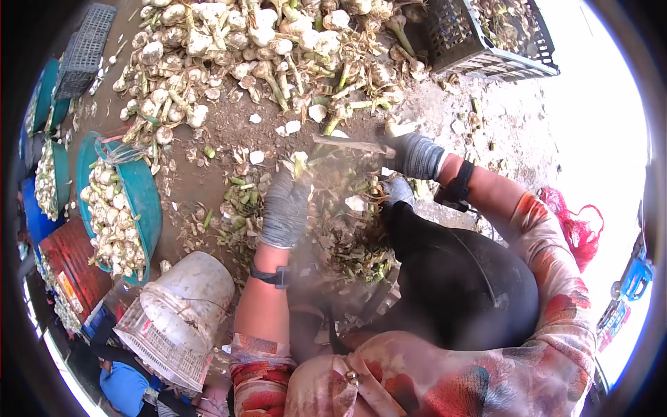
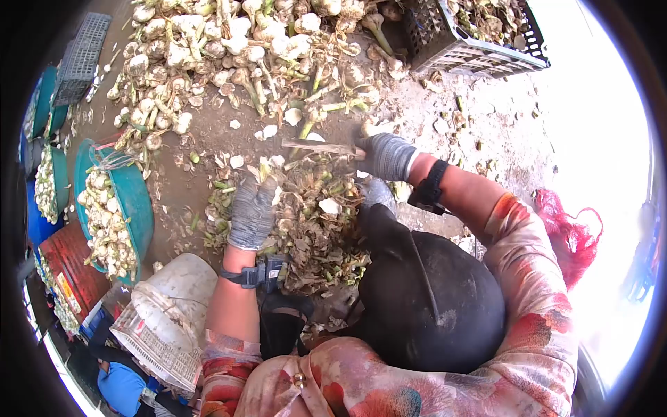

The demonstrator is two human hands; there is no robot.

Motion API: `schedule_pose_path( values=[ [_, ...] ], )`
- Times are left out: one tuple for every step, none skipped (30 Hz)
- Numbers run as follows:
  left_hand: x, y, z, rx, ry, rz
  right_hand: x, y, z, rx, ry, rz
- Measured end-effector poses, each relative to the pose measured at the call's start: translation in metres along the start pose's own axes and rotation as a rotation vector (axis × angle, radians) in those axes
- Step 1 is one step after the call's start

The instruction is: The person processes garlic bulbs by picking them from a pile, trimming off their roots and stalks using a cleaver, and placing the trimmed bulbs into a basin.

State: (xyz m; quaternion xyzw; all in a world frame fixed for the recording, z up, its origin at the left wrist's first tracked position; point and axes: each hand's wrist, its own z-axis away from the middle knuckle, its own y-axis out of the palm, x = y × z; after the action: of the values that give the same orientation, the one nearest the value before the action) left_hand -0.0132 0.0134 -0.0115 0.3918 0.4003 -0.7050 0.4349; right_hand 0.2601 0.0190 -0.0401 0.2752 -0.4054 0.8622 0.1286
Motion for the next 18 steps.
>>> schedule_pose_path(
  values=[
    [0.000,0.000,0.001,0.030,0.008,-0.076,0.002,0.001,-0.001,-0.052,-0.010,-0.057],
    [-0.001,0.001,0.010,0.072,-0.001,-0.150,0.005,0.007,-0.002,-0.086,0.050,-0.163],
    [-0.007,0.005,0.008,0.140,-0.021,-0.246,0.026,0.006,-0.003,-0.115,-0.033,-0.326],
    [-0.011,0.011,0.004,0.139,-0.013,-0.244,0.042,-0.002,-0.012,-0.162,-0.135,-0.469],
    [-0.015,0.018,0.002,0.170,-0.012,-0.082,0.058,-0.011,-0.021,-0.161,-0.176,-0.451],
    [-0.019,0.023,0.005,0.204,-0.022,0.080,0.068,-0.015,-0.023,-0.153,-0.213,-0.440],
    [-0.031,0.022,0.006,0.173,0.007,0.038,0.072,-0.020,-0.021,-0.151,-0.214,-0.442],
    [-0.033,0.017,0.009,0.163,0.008,0.034,0.075,-0.024,-0.022,-0.068,-0.036,-0.601],
    [-0.036,0.012,0.014,0.106,0.036,0.096,0.078,-0.027,-0.025,0.021,0.144,-0.753],
    [-0.039,0.009,0.017,0.051,0.061,0.160,0.079,-0.028,-0.027,0.113,0.332,-0.899],
    [-0.043,0.011,0.018,0.061,-0.004,0.297,0.077,-0.024,-0.026,0.130,0.310,-0.968],
    [-0.042,0.013,0.017,0.059,-0.008,0.296,0.073,-0.011,-0.029,0.135,0.310,-0.969],
    [-0.042,0.014,0.014,0.013,-0.035,0.358,0.072,0.001,-0.033,0.148,0.220,-1.112],
    [-0.043,0.016,0.011,-0.031,-0.061,0.422,0.066,0.008,-0.033,0.137,0.155,-1.119],
    [-0.045,0.018,0.008,-0.010,-0.045,0.554,0.066,0.011,-0.033,0.127,0.090,-1.128],
    [-0.040,0.018,0.007,-0.008,-0.043,0.557,0.064,0.010,-0.034,0.125,0.092,-1.125],
    [-0.031,0.018,0.006,-0.003,-0.007,0.522,0.060,0.011,-0.035,0.054,0.150,-0.932],
    [-0.024,0.017,0.004,-0.001,0.029,0.488,0.058,0.012,-0.036,-0.014,0.204,-0.737]
  ],
)
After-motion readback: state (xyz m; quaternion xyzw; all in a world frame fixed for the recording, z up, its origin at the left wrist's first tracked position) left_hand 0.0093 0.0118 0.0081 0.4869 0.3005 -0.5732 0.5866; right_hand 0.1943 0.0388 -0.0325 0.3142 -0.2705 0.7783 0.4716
